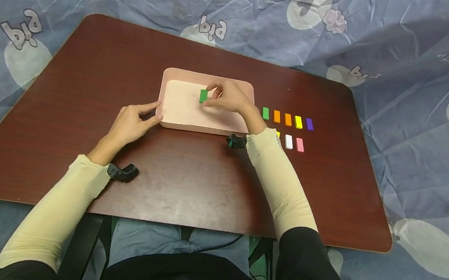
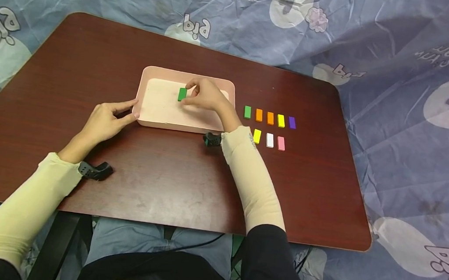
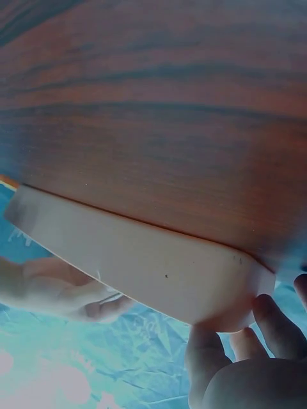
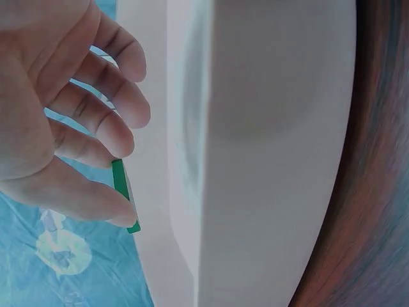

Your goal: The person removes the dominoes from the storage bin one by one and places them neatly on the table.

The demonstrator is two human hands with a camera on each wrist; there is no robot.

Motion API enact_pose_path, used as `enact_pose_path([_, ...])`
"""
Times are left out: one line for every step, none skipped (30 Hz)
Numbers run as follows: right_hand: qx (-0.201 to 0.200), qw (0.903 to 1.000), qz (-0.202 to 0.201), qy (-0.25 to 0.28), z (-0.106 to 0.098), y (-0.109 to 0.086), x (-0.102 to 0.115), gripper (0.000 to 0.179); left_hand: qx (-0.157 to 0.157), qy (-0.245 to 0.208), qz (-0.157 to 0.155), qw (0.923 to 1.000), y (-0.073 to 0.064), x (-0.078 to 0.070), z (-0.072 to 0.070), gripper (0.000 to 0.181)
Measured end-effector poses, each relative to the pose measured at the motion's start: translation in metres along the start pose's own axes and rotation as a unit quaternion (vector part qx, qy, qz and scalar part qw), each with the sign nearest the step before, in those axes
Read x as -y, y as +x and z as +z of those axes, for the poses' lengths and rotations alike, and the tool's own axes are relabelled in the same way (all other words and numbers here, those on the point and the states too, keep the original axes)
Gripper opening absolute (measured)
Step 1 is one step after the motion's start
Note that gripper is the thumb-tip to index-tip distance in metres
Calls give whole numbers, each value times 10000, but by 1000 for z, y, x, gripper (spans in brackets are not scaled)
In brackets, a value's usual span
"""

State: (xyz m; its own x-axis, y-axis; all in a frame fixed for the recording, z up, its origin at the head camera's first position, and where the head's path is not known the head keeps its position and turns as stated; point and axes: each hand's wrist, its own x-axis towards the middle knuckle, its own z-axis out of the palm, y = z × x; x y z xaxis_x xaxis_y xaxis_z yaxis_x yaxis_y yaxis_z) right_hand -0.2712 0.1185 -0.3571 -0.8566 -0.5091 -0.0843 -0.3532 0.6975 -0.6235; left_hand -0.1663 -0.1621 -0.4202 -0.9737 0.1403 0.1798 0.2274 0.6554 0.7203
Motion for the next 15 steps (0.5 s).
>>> enact_pose_path([-23,10000,-69,-4,-2,-3,-1,43,-27,-24,-2,10000,0,0,0,50])
enact_pose_path([-56,9999,-155,-16,-4,-7,-1,43,-48,-45,-3,10000,0,-1,1,49])
enact_pose_path([-96,9997,-231,-22,-6,-11,-2,42,-61,-64,-6,10000,0,-1,1,49])
enact_pose_path([-150,9994,-303,-43,-7,-15,-3,42,-64,-90,-25,9999,0,-1,1,49])
enact_pose_path([-189,9990,-389,-57,-9,-19,-4,42,-66,-121,-42,9999,0,-2,1,48])
enact_pose_path([-230,9987,-459,-30,-11,-23,-5,41,-62,-148,-62,9999,1,-2,1,48])
enact_pose_path([-255,9983,-518,1,-12,-28,-6,41,-49,-176,-97,9998,1,-2,1,48])
enact_pose_path([-276,9981,-556,51,-14,-32,-8,41,-46,-199,-122,9997,1,-2,1,48])
enact_pose_path([-299,9978,-584,115,-15,-36,-9,41,-44,-227,-143,9996,1,-2,1,48])
enact_pose_path([-314,9976,-589,158,-16,-40,-11,42,-46,-250,-169,9995,1,-2,1,47])
enact_pose_path([-316,9976,-581,188,-17,-45,-12,42,-50,-268,-193,9994,1,-3,1,47])
enact_pose_path([-334,9977,-550,192,-19,-49,-14,43,-61,-285,-227,9993,1,-3,2,46])
enact_pose_path([-351,9979,-522,172,-20,-54,-15,43,-75,-305,-259,9992,1,-3,2,46])
enact_pose_path([-375,9981,-476,147,-21,-58,-16,44,-88,-324,-281,9990,1,-3,2,45])
enact_pose_path([-407,9982,-431,115,-22,-63,-18,44,-86,-344,-308,9989,1,-3,2,45])
